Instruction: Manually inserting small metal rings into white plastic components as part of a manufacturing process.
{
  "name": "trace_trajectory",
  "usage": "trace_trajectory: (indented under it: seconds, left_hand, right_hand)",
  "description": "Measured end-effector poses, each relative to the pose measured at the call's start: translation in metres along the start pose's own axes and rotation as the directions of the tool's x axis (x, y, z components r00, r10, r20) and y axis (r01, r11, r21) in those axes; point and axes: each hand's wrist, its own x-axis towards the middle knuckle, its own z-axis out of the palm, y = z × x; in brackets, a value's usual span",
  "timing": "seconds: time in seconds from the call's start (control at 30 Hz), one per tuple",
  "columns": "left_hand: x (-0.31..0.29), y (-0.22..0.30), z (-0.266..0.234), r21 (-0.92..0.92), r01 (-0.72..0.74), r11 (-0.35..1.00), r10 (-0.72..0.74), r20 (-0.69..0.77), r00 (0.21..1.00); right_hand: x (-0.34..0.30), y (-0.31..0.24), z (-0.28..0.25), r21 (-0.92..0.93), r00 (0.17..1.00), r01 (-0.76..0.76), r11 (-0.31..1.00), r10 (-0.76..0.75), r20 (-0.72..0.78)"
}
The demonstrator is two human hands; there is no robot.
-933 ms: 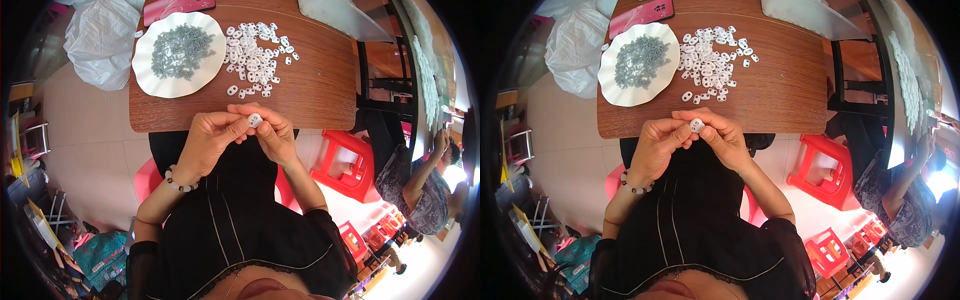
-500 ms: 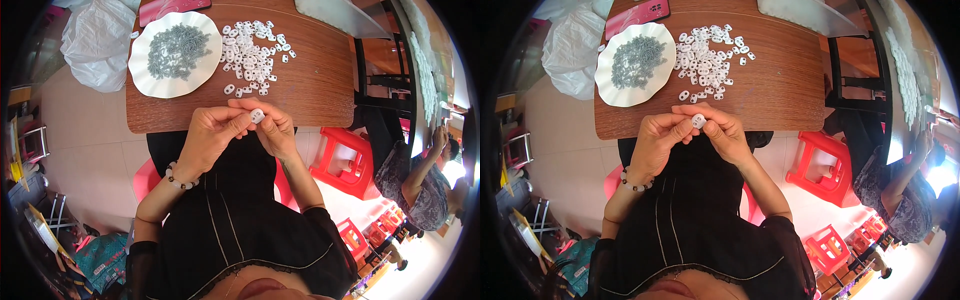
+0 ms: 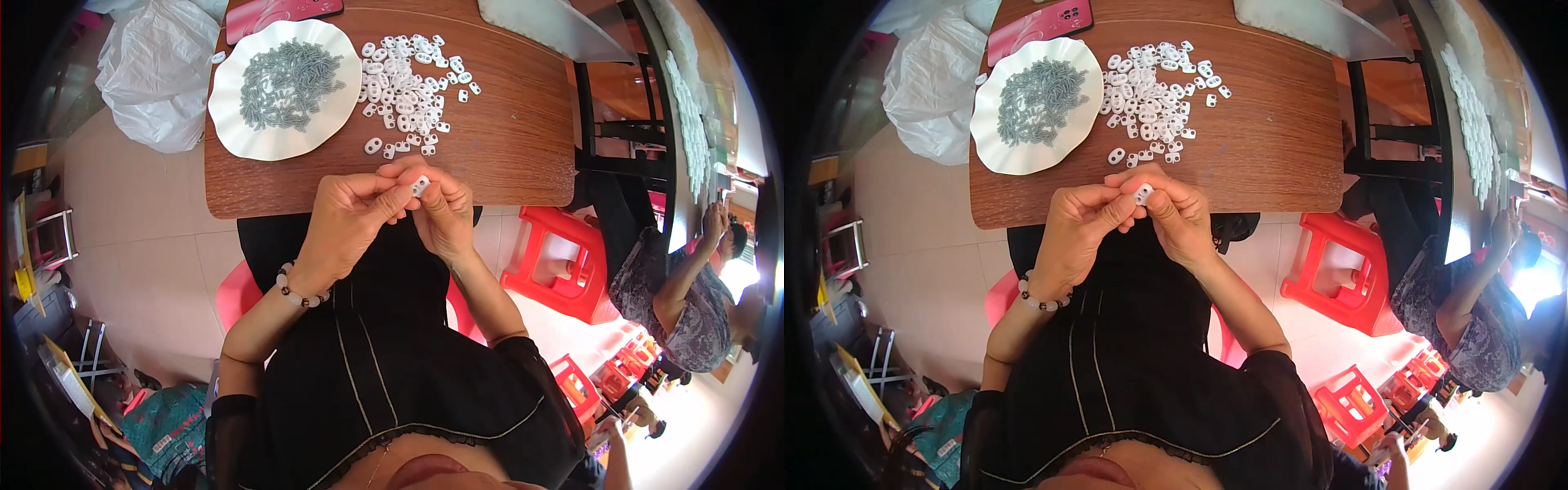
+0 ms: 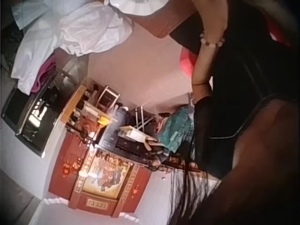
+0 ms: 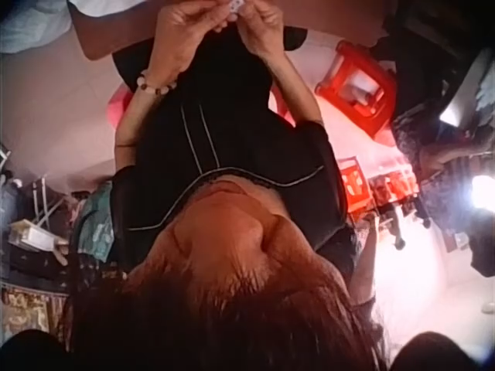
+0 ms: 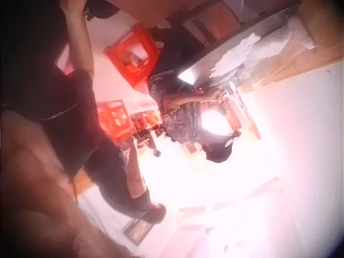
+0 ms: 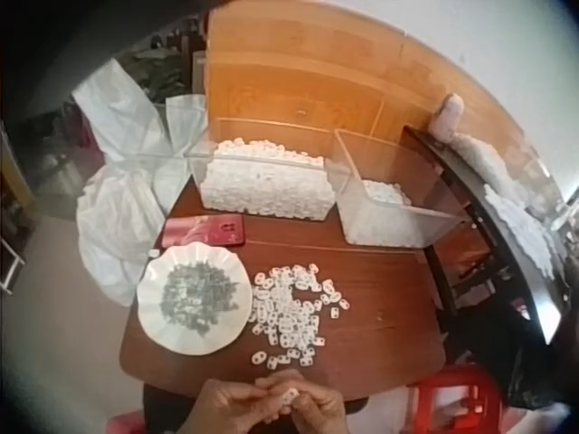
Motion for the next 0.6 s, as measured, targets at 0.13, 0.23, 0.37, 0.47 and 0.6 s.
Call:
trace_trajectory:
  seconds: [0.13, 0.23, 0.37, 0.47, 0.6]
  left_hand:
    - [0.001, 0.000, -0.001, -0.034, -0.003, 0.999, 0.002, -0.012, 1.000]
    - [0.002, 0.000, -0.002, -0.033, -0.008, 0.999, 0.007, -0.022, 1.000]
    - [0.004, 0.001, -0.001, -0.049, -0.004, 0.999, 0.003, -0.024, 1.000]
    - [0.006, 0.003, 0.001, -0.046, -0.018, 0.999, 0.016, -0.024, 1.000]
    - [0.010, 0.011, 0.004, 0.009, -0.052, 0.999, 0.052, 0.012, 0.999]
  right_hand:
    - [0.002, -0.003, 0.003, -0.009, 1.000, -0.008, 1.000, 0.008, -0.001]
    - [0.002, -0.009, 0.004, -0.040, 0.999, -0.047, 0.998, 0.048, 0.019]
    - [0.004, -0.013, 0.005, -0.021, 0.994, -0.110, 0.994, 0.110, 0.016]
    - [0.006, -0.016, 0.002, -0.041, 0.995, -0.095, 0.995, 0.096, 0.011]
    - [0.010, -0.023, 0.002, -0.065, 0.999, -0.041, 0.997, 0.042, 0.023]
